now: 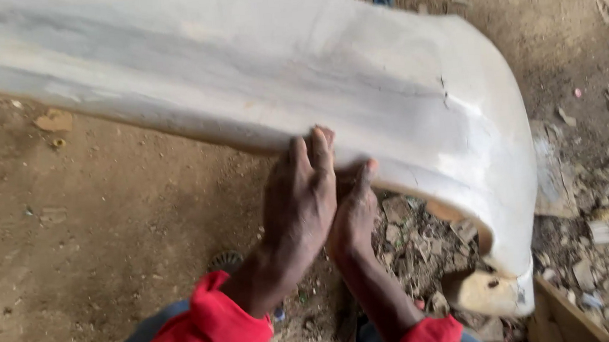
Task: The person sands a white car bumper with a sanding block, focusing on a cracked area. They use both hands to rub the surface, then switch to using their right hand to wipe the area clean.
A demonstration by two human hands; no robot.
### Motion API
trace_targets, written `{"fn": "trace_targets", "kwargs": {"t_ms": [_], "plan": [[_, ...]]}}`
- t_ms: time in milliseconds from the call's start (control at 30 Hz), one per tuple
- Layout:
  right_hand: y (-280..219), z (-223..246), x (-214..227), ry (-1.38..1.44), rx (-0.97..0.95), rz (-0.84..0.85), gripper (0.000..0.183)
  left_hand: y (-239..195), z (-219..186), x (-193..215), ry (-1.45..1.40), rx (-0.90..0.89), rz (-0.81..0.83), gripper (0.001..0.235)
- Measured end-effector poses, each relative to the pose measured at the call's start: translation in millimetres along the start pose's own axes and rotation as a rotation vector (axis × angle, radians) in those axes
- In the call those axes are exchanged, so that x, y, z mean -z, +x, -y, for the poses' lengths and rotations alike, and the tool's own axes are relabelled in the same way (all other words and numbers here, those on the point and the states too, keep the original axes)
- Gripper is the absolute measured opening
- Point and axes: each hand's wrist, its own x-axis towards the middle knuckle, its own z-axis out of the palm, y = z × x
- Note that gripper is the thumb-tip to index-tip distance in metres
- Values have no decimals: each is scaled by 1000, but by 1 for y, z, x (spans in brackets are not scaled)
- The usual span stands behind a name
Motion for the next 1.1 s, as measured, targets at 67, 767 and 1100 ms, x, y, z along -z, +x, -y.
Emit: {"fn": "trace_targets", "kwargs": {"t_ms": [67, 767, 1100], "plan": [[9, -7, 6, -51, 26, -8, 80, -6, -9, 1, 31, 15, 30, 41], [25, -16, 5, 13, 104, 77, 89, -7, 2, -30, 67, 90, 124, 51], [20, -19, 5, 106, 62, 72, 84, -11, 0, -25, 70, 98, 152, 58]]}}
